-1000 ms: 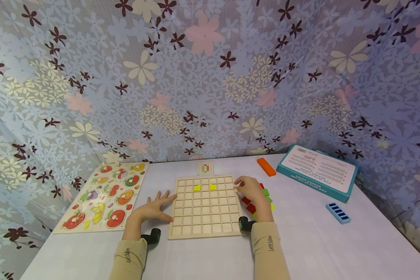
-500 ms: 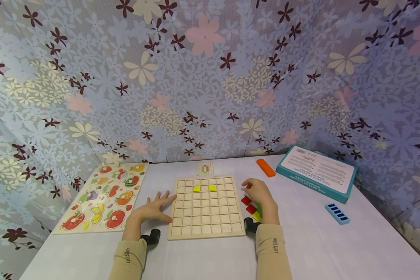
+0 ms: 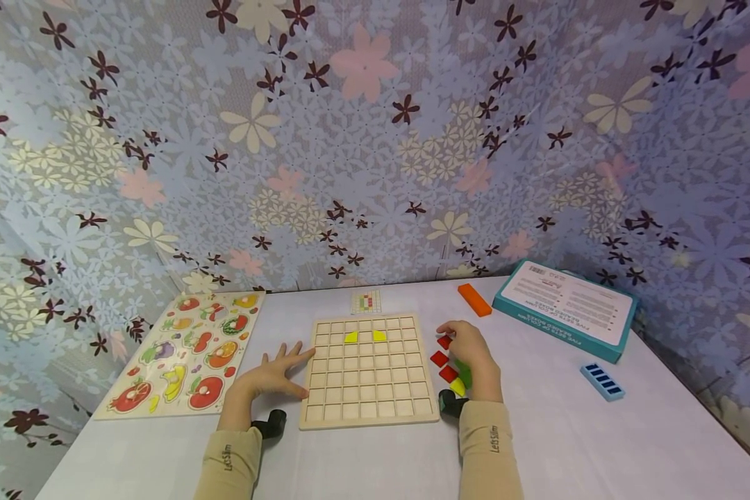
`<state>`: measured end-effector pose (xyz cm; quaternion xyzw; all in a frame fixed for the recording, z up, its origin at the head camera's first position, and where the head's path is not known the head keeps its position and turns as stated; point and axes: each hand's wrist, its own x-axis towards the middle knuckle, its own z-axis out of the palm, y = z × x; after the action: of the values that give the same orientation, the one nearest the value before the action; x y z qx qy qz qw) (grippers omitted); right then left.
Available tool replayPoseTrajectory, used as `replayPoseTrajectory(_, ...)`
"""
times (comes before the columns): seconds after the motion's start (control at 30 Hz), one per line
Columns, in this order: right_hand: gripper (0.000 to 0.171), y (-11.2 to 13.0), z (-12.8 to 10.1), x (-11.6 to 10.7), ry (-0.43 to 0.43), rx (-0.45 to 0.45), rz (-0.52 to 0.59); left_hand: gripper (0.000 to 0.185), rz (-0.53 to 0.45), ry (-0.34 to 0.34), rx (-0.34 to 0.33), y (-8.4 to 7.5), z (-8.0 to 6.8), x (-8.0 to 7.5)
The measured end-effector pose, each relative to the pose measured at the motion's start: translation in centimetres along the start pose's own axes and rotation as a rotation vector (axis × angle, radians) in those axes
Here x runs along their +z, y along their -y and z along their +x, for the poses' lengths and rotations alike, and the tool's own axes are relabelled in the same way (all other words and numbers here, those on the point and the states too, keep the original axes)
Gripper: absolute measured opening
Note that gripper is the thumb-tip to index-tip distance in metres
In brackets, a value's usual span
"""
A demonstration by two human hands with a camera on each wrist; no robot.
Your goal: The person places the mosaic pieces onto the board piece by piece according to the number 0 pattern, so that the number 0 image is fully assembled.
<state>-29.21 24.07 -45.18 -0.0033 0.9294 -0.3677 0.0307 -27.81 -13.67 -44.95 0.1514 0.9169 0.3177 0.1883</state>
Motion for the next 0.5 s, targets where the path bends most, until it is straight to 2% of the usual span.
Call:
replayPoseTrajectory(0.3, 0.041, -0.13, -0.08, 0.02, -0.006, -0.002, -0.002, 0.089, -0.008, -0.003, 0.0, 0.11, 0.01, 0.11)
replayPoseTrajectory(0.5, 0.038, -0.12, -0.02, -0.01, -0.015, -0.019, -0.042, 0.089, -0.015, -0.009, -0.004, 0.15, 0.04, 0.16)
